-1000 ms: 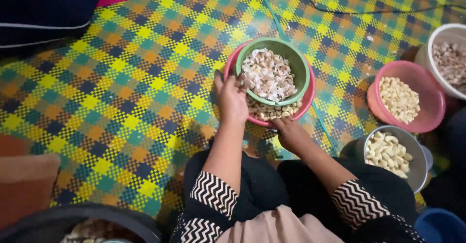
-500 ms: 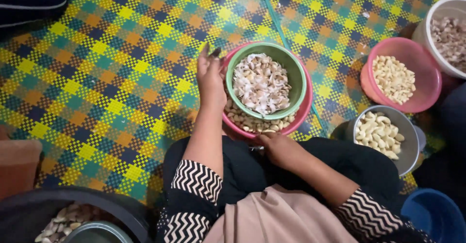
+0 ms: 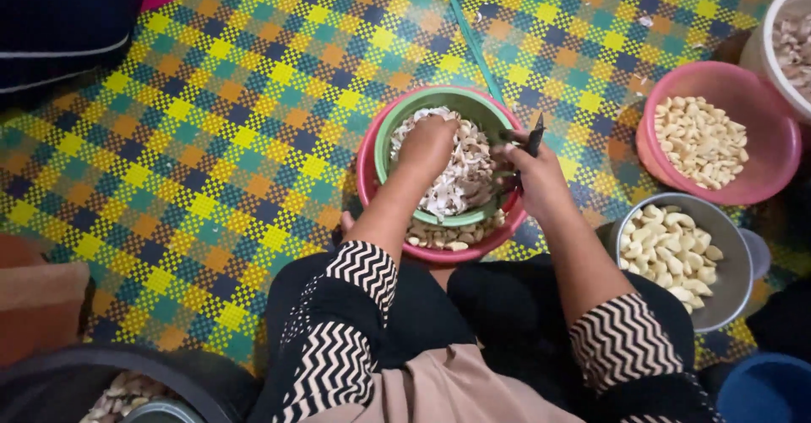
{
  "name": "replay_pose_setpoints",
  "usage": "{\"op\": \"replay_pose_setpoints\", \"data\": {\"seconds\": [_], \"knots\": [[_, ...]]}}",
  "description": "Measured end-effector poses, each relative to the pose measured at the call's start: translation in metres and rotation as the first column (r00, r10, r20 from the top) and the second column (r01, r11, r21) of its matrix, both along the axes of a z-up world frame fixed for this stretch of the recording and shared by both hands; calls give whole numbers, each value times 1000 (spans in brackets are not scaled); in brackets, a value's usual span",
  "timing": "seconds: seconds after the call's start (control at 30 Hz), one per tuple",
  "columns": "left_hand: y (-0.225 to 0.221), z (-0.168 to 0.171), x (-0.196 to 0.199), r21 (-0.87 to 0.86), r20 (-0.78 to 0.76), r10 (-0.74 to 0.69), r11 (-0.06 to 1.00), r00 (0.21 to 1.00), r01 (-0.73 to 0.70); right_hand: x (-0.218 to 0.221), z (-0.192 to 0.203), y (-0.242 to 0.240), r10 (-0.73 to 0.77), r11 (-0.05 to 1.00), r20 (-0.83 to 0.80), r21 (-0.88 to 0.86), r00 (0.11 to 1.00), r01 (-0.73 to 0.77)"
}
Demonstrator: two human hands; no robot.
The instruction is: The person is peeling garlic cloves by hand and separating them into different bowls while sitting on the floor.
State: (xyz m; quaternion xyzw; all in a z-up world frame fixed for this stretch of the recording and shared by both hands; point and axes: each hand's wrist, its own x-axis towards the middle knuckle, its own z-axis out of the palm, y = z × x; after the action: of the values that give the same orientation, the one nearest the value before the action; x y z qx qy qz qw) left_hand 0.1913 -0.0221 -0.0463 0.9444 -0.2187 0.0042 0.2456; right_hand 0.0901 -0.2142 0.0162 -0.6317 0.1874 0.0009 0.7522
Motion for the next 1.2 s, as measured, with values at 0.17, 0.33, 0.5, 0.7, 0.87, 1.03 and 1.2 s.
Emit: {"op": "replay_pose_setpoints", "data": {"seconds": [0.17, 0.33, 0.5, 0.7, 0.87, 1.03, 1.2], "knots": [[-8, 6, -9, 126, 242, -76, 991, 967, 46, 14, 33, 11, -31, 1000, 49, -1, 998, 31], [-10, 9, -15, 70, 157, -91, 994, 983, 80, 8, 7, 8, 6, 998, 78, -65, 997, -1], [6, 22, -22, -57, 57, 17, 998, 998, -13, -22, 34, 13, -89, 993, 97, 81, 991, 81], [11, 20, -41, -82, 80, 125, 990, 989, -119, -45, 78, 31, -21, 1000, 162, 11, 987, 20], [12, 38, -63, -59, 62, 43, 997, 997, -40, -41, 69, 21, 82, 996, 328, -6, 941, -85], [-5, 16, -47, 49, 212, -69, 997, 975, 60, -42, 21, -6, 29, 996, 170, 80, 985, -43], [-14, -6, -25, 130, 275, -102, 989, 956, 68, -16, 23, -16, 48, 996, 174, 68, 984, -60]]}}
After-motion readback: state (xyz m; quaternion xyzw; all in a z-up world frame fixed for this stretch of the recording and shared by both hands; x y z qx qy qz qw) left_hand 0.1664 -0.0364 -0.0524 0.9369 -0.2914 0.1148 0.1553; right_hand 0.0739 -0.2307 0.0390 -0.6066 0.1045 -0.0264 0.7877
